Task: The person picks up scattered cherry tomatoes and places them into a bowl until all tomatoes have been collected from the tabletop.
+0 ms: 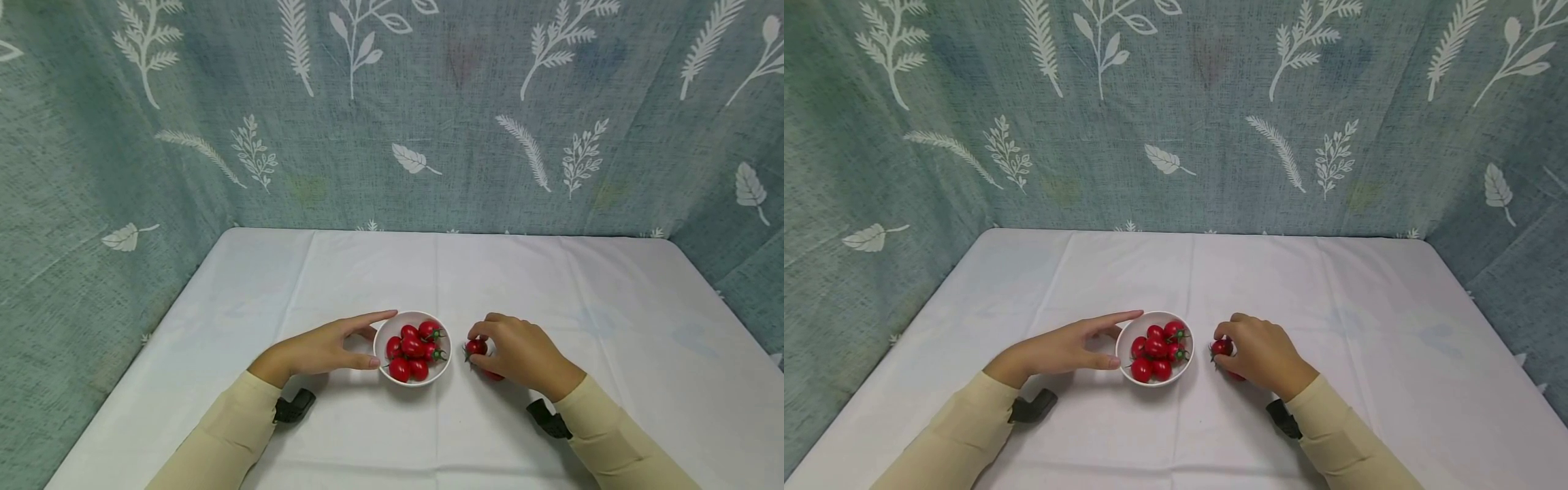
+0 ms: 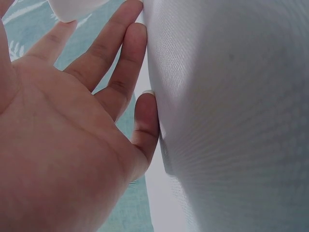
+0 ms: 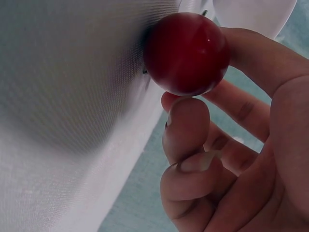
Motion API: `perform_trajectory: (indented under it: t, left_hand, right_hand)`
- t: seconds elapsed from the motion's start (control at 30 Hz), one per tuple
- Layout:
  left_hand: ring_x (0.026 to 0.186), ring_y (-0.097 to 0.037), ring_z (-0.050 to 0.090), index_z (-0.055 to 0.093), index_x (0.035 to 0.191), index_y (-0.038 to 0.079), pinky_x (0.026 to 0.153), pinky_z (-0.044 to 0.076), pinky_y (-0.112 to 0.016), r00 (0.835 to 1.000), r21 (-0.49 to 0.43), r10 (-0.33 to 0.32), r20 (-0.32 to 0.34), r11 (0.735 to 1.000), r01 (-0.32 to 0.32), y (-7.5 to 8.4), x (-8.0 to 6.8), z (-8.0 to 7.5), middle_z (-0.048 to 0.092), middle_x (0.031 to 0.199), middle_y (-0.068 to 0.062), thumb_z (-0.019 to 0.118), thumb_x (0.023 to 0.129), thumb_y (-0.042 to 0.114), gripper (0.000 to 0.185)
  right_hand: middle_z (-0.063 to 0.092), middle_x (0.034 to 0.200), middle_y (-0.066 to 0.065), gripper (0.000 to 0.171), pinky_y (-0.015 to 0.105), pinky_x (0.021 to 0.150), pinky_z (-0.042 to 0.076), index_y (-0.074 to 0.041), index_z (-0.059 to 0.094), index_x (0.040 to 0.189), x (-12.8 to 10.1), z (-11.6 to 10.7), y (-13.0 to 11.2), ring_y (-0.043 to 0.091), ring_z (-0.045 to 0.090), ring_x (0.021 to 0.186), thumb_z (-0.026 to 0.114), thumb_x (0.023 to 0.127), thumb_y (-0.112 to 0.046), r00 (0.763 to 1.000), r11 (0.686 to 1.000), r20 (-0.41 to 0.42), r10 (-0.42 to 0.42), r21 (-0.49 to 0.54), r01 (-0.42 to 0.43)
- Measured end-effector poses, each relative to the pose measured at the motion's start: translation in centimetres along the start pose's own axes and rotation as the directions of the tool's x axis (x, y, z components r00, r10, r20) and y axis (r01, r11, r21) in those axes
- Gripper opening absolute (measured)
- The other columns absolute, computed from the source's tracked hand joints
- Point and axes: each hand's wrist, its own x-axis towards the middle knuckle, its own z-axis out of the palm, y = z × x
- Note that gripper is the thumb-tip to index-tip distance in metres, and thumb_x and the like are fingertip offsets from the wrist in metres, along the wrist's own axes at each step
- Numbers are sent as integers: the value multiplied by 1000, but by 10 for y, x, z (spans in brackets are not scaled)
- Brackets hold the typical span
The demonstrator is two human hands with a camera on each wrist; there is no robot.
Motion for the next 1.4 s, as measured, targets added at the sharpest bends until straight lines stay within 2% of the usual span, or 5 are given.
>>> perform_trajectory:
  t: [0.43,0.87,1.13,1.4]
  left_hand:
    - [131,-20,52,31,154,46,114,30,-63,1000,-10,11,2,1000,-11,0,0,0,61,135,4,73,91,36,76]
    - [131,-19,51,31,152,49,114,30,-62,1000,-15,-6,-1,1000,6,0,0,0,61,133,5,75,90,37,77]
    - [131,-19,52,31,153,47,114,30,-63,1000,-14,-1,6,1000,1,0,0,0,61,133,4,74,91,38,76]
    - [131,-17,51,31,153,48,114,30,-60,1000,-22,-7,5,1000,7,1,-1,0,61,133,7,75,89,40,78]
  right_hand:
    - [66,94,-6,20,28,61,48,-22,77,98,1,1,2,7,55,72,83,81,-29,1000,1000,-10,-3,-3,3]
    - [67,99,-5,23,32,66,52,-21,76,102,-1,-2,-1,9,60,76,83,81,-29,999,1000,-36,-18,-26,17]
    - [69,102,-4,27,32,65,53,-20,77,105,-1,-2,-2,13,66,80,85,80,-28,995,998,-88,-52,-43,48]
    - [68,100,-5,25,29,62,51,-21,77,103,-1,-3,-3,12,65,76,85,80,-27,988,996,-129,-88,-44,83]
